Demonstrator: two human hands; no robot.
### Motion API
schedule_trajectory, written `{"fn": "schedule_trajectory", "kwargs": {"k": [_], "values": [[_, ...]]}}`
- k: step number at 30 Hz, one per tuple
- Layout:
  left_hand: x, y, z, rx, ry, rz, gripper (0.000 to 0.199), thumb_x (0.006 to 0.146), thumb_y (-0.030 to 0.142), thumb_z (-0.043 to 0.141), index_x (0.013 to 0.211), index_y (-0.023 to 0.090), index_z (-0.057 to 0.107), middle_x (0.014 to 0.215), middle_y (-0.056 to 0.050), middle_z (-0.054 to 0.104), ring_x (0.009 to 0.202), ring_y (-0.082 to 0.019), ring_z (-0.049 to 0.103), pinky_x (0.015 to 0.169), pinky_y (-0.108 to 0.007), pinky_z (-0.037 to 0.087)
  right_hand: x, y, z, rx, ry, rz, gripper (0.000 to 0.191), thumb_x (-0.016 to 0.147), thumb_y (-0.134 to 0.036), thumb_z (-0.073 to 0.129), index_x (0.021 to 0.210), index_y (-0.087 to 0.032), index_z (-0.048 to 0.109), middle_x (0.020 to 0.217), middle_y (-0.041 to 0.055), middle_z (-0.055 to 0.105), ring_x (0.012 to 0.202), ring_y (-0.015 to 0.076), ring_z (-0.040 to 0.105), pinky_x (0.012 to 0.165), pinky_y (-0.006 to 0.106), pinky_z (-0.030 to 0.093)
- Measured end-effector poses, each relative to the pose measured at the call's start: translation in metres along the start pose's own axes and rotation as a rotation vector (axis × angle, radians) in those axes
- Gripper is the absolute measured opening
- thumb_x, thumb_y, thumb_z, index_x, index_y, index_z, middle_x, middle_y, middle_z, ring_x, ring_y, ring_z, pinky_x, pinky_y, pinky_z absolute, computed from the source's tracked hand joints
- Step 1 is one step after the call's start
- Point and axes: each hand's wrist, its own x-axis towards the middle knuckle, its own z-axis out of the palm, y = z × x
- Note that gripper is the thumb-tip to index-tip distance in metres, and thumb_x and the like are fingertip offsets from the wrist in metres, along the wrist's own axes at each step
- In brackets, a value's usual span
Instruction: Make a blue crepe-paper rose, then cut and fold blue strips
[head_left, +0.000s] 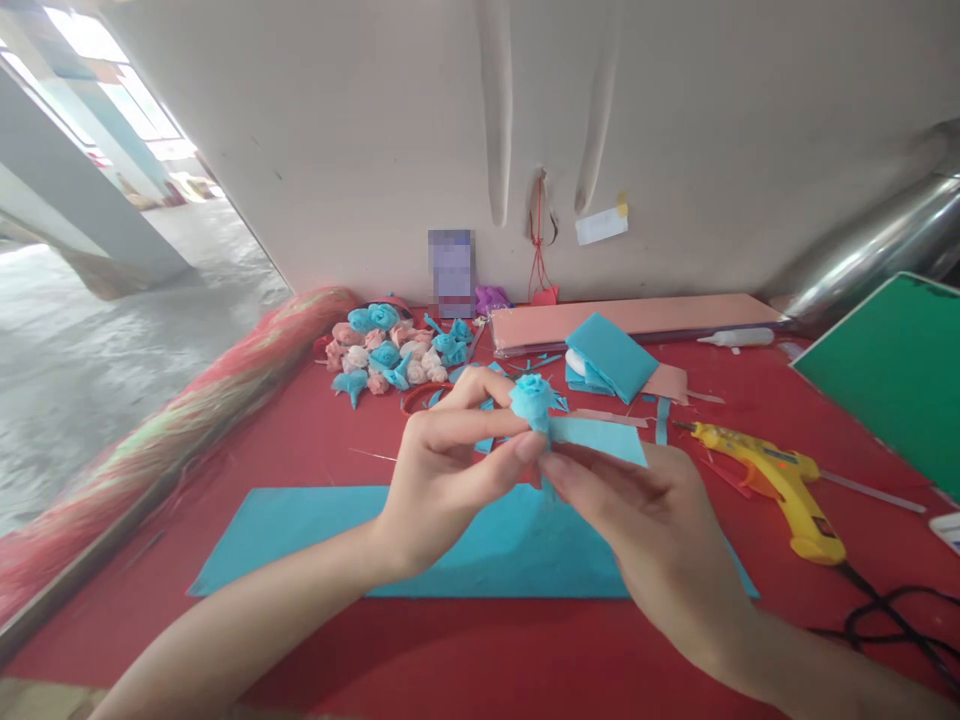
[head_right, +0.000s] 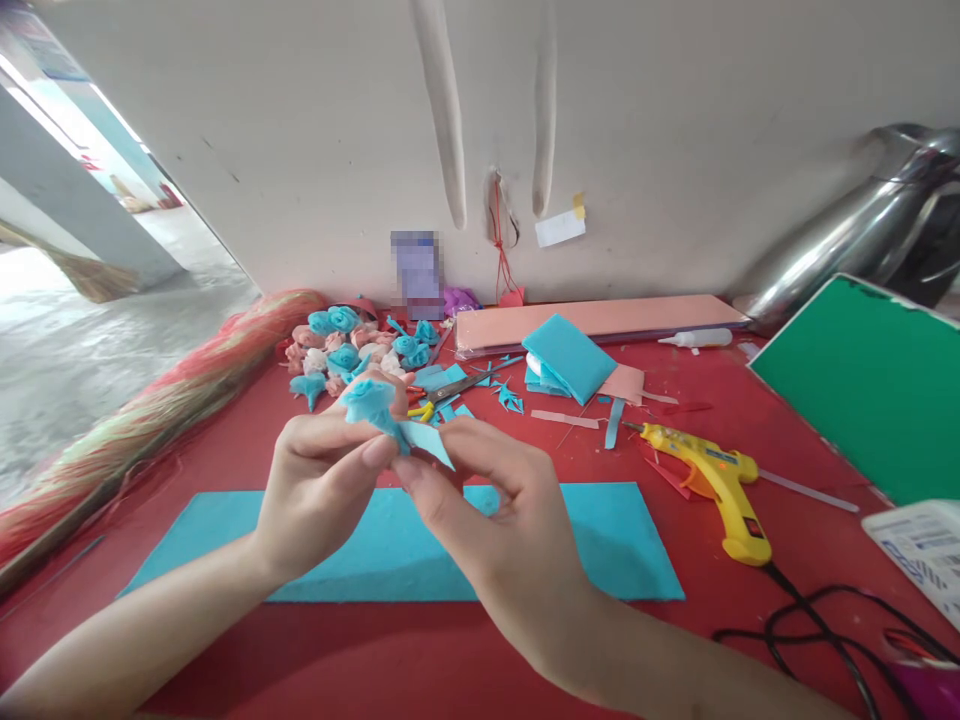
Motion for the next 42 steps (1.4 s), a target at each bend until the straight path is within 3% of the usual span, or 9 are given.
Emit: {"fn": "schedule_trajectory", "kwargs": {"k": [3, 6, 11, 16, 21, 26, 31, 34, 42], "values": [[-0.001, -0.001, 0.000, -0.138, -0.075, -0.065, 0.013, 0.083, 0.031, 0.066, 0.077, 0.033, 0.078, 0.061, 0.001, 0.058, 0.063, -0.012, 0.058, 0.053, -0.022, 0.052, -0.001, 0.003, -0.001, 0.050, -0.015, 0.004, 0.019, 0.085, -0.027, 0.059, 0.070, -0.026, 0.071, 0.063, -0.0022, 0.057, 0.060, 0.0102, 0.051, 0.053, 0.021, 0.045], [0.000, -0.001, 0.001, -0.235, -0.109, -0.129, 0.011, 0.082, 0.030, 0.067, 0.079, 0.031, 0.078, 0.074, 0.000, 0.064, 0.065, -0.012, 0.061, 0.058, -0.024, 0.056, -0.002, 0.003, -0.003, 0.058, 0.003, -0.008, 0.016, 0.084, -0.023, 0.061, 0.075, -0.028, 0.074, 0.067, -0.0025, 0.060, 0.060, 0.0094, 0.052, 0.052, 0.020, 0.045], [0.002, 0.001, 0.004, -0.259, -0.036, -0.213, 0.010, 0.074, 0.031, 0.075, 0.083, 0.028, 0.076, 0.081, -0.001, 0.066, 0.077, -0.016, 0.062, 0.064, -0.024, 0.057, -0.003, -0.002, -0.002, 0.001, 0.062, -0.067, 0.019, 0.081, -0.020, 0.063, 0.066, -0.027, 0.072, 0.065, -0.0026, 0.061, 0.058, 0.0096, 0.053, 0.053, 0.021, 0.046], [0.002, 0.003, 0.005, -0.340, -0.007, -0.271, 0.005, 0.073, 0.026, 0.076, 0.078, 0.027, 0.074, 0.074, 0.002, 0.065, 0.068, -0.011, 0.060, 0.064, -0.022, 0.055, -0.003, -0.002, -0.002, -0.089, 0.129, -0.122, 0.019, 0.079, -0.018, 0.064, 0.064, -0.027, 0.072, 0.058, -0.0039, 0.058, 0.051, 0.0081, 0.047, 0.047, 0.020, 0.042], [0.001, 0.005, 0.005, -0.305, -0.001, -0.310, 0.001, 0.073, 0.027, 0.076, 0.073, 0.026, 0.077, 0.080, 0.000, 0.065, 0.076, -0.014, 0.062, 0.067, -0.023, 0.056, -0.003, 0.000, -0.002, -0.142, 0.153, -0.147, 0.017, 0.078, -0.018, 0.065, 0.065, -0.025, 0.073, 0.059, -0.0031, 0.062, 0.053, 0.0094, 0.050, 0.049, 0.022, 0.044], [0.003, 0.008, 0.003, -0.306, -0.061, -0.301, 0.006, 0.076, 0.026, 0.073, 0.072, 0.026, 0.078, 0.078, 0.001, 0.059, 0.076, -0.010, 0.058, 0.069, -0.018, 0.054, -0.004, -0.003, -0.002, -0.161, 0.165, -0.115, 0.017, 0.077, -0.021, 0.066, 0.063, -0.026, 0.073, 0.046, -0.0045, 0.052, 0.044, 0.0086, 0.042, 0.041, 0.022, 0.039], [0.004, 0.011, -0.001, -0.291, -0.117, -0.353, 0.011, 0.077, 0.030, 0.073, 0.069, 0.024, 0.077, 0.070, 0.000, 0.061, 0.074, -0.011, 0.057, 0.067, -0.019, 0.051, -0.002, -0.006, -0.001, -0.165, 0.175, -0.167, 0.024, 0.074, -0.014, 0.064, 0.053, -0.025, 0.068, 0.050, -0.0030, 0.056, 0.053, 0.0116, 0.054, 0.046, 0.023, 0.044], [0.005, 0.012, -0.002, -0.315, -0.141, -0.359, 0.008, 0.076, 0.029, 0.074, 0.069, 0.025, 0.077, 0.062, 0.002, 0.061, 0.063, -0.009, 0.056, 0.063, -0.019, 0.050, 0.000, -0.007, -0.001, -0.168, 0.193, -0.175, 0.030, 0.073, -0.014, 0.064, 0.045, -0.022, 0.059, 0.054, -0.0024, 0.058, 0.051, 0.0103, 0.053, 0.043, 0.022, 0.042], [0.006, 0.011, -0.002, -0.317, -0.150, -0.326, 0.011, 0.077, 0.027, 0.073, 0.067, 0.023, 0.075, 0.062, 0.001, 0.060, 0.073, -0.011, 0.061, 0.061, -0.016, 0.054, 0.000, -0.005, -0.002, -0.106, 0.070, -0.130, 0.020, 0.076, -0.012, 0.060, 0.060, -0.023, 0.065, 0.058, -0.0035, 0.057, 0.053, 0.0095, 0.050, 0.049, 0.021, 0.044]]}}
